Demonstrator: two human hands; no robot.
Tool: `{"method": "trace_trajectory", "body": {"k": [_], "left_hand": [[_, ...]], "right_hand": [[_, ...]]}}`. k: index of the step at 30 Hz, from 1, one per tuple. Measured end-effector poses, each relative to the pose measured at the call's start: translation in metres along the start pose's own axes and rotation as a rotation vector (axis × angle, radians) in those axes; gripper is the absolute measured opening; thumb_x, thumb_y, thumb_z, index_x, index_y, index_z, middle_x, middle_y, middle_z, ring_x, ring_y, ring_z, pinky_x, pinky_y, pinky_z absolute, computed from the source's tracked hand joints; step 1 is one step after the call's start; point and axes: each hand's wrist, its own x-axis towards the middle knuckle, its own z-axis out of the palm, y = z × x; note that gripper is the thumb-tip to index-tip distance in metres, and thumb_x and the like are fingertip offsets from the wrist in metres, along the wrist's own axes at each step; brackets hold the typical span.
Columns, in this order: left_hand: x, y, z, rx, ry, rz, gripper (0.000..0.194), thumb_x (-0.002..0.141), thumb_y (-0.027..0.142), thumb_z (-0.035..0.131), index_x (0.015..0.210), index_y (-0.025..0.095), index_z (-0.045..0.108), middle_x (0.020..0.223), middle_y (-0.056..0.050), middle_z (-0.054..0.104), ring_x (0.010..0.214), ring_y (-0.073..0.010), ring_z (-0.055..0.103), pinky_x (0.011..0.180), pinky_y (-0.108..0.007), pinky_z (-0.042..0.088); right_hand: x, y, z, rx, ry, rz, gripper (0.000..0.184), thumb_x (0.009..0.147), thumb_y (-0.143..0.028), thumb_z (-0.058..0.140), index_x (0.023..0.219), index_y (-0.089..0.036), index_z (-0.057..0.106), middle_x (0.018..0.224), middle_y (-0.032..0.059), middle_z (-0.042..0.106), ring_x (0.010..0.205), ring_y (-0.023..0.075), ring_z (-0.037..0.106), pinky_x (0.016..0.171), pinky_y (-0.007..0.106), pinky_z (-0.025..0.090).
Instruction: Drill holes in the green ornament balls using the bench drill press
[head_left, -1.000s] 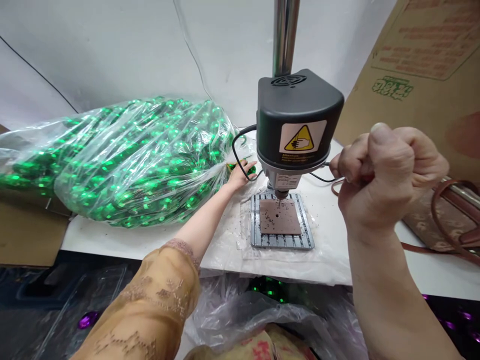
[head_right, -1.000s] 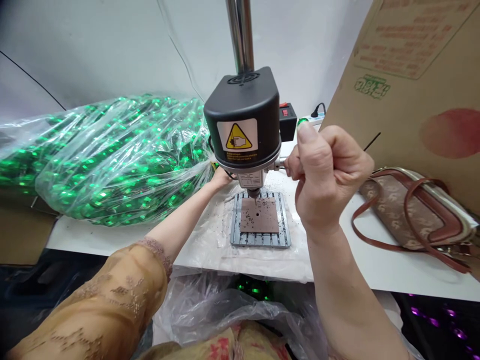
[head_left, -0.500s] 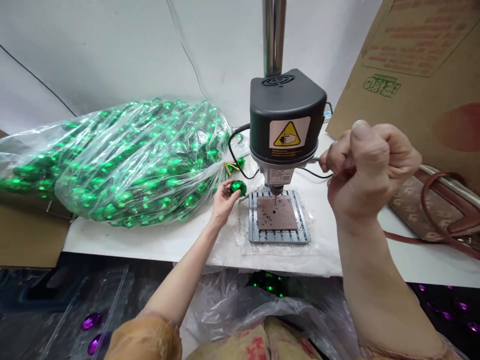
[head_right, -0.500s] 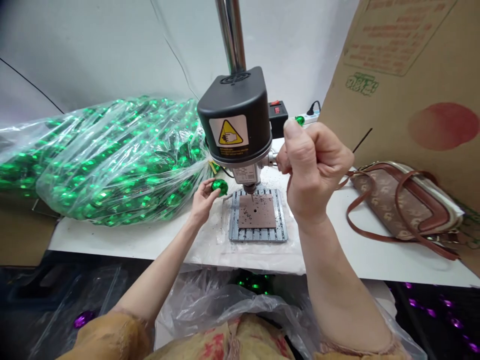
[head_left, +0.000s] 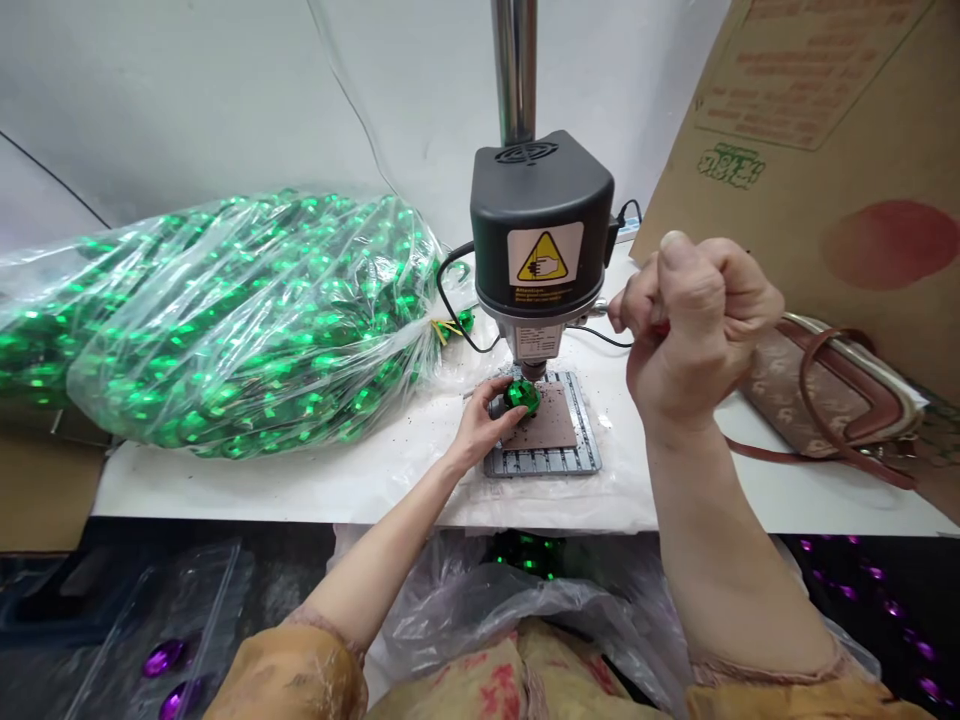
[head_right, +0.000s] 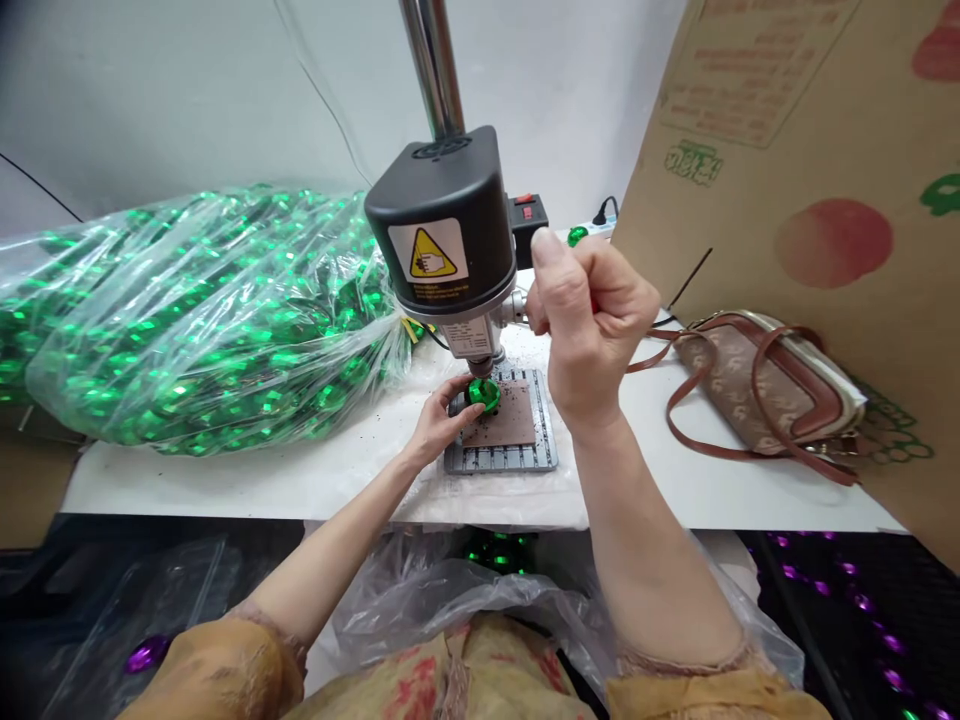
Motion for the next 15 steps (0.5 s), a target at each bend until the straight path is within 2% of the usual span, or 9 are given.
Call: {"method": "trace_trajectory", "body": {"k": [6,10,15], "left_hand": [[-0.003,-0.002,0.004,0.049,-0.021,0.083,0.058,0.074,0.044,0.085,0.124,0.022,0.067,0.131,-0.010,0.067,0.127,-0.0310,0.060,0.114,-0.047,0.043],[-0.007,-0.001,0.007,0.047,-0.022,0.095,0.057,0.076,0.045,0.084,0.124,0.021,0.066,0.127,-0.010,0.068,0.123,-0.0298,0.062,0.111,-0.046,0.044],[-0.014,0.002,0.013,0.054,-0.069,0.118,0.057,0.077,0.044,0.083,0.126,0.024,0.064,0.134,-0.010,0.064,0.135,-0.0307,0.054,0.118,-0.047,0.036]], "right_hand": [[-0.001,0.000,0.000,-0.037,0.003,0.016,0.044,0.094,-0.037,0.058,0.060,-0.021,0.034,0.049,-0.0059,0.032,0.043,0.0042,0.034,0.048,0.025,0.034],[-0.001,0.001,0.000,-0.053,-0.004,-0.010,0.044,0.094,-0.037,0.057,0.060,-0.021,0.034,0.048,-0.0057,0.032,0.043,0.0041,0.034,0.047,0.025,0.034],[-0.002,0.000,0.000,-0.057,0.004,-0.008,0.045,0.094,-0.037,0.058,0.059,-0.020,0.035,0.048,-0.0057,0.032,0.043,0.0038,0.035,0.047,0.025,0.034]]}}
